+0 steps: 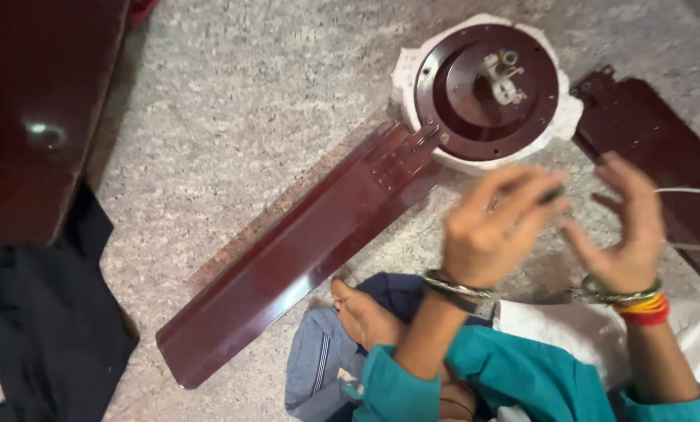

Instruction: The person sits on the floor and attaches maroon fan blades to the central motor housing using a screwdriver. They align each blade and tighten the screws to secure them in place.

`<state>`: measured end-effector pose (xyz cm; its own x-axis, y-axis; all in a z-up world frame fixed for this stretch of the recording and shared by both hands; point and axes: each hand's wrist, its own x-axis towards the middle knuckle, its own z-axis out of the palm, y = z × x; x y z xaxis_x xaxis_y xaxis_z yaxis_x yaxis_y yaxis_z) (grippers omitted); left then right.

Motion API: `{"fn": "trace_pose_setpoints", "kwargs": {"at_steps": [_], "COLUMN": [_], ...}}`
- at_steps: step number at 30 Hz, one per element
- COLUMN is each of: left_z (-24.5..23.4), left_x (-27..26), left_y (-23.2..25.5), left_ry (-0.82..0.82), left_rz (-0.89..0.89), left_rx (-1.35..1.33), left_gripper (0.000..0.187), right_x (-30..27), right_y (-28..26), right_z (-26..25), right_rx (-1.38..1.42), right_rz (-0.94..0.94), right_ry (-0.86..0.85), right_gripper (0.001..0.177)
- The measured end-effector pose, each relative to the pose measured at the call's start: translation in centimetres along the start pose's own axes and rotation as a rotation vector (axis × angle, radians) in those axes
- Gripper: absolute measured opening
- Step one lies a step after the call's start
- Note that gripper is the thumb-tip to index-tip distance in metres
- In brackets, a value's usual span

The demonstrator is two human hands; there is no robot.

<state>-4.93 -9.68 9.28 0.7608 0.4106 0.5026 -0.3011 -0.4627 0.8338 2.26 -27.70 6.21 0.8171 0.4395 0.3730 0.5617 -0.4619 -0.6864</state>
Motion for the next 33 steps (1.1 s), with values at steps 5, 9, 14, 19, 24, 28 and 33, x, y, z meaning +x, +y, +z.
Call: {"fn": "trace_pose_setpoints", "kwargs": {"at_steps": [5,9,14,19,24,28,33], "left_z": [4.9,5.1,3.6,3.3,3.7,3.7,3.6], "left_x": [-4.3,-4.6,-3.5,-3.4,-3.8,-3.8,-3.7], "left_y": [1.5,0.5,-1.2,-2.7,-4.0,-4.8,-5.2], "left_ry": [-0.296,-0.34,-0.361,-0.442,-0.549,-0.637,-0.639], "left_rz": [0.056,-0.121,-0.222,-0.289,-0.343,-0.406,-0.426], "left_rx": [-0.024,-0.112,-0.028,-0.019,0.033,0.08,0.095], "left_gripper": [0.029,0.048,0.032,0.029,0.024,0.025,0.024], "right_x": [-2.9,-3.4,-1.5,-1.8,-1.8,-1.7,-1.6], "right_y": [2.9,9.0,16.1,21.1,25.7,26.9,25.9], "right_z": [0.8,-1.1,-4.8,-6.8,-6.5,-6.2,-6.4], "right_rx": [0.299,-0.06,-0.546,-0.807,-0.901,-0.868,-0.844], "right_rz": [0.249,0.27,0.35,0.498,0.558,0.522,0.443], "right_ry": [-0.117,0.005,0.08,-0.109,-0.326,-0.357,-0.339], "right_gripper": [0.05,0.041,0.03,0.09,0.129,0.136,0.115]}}
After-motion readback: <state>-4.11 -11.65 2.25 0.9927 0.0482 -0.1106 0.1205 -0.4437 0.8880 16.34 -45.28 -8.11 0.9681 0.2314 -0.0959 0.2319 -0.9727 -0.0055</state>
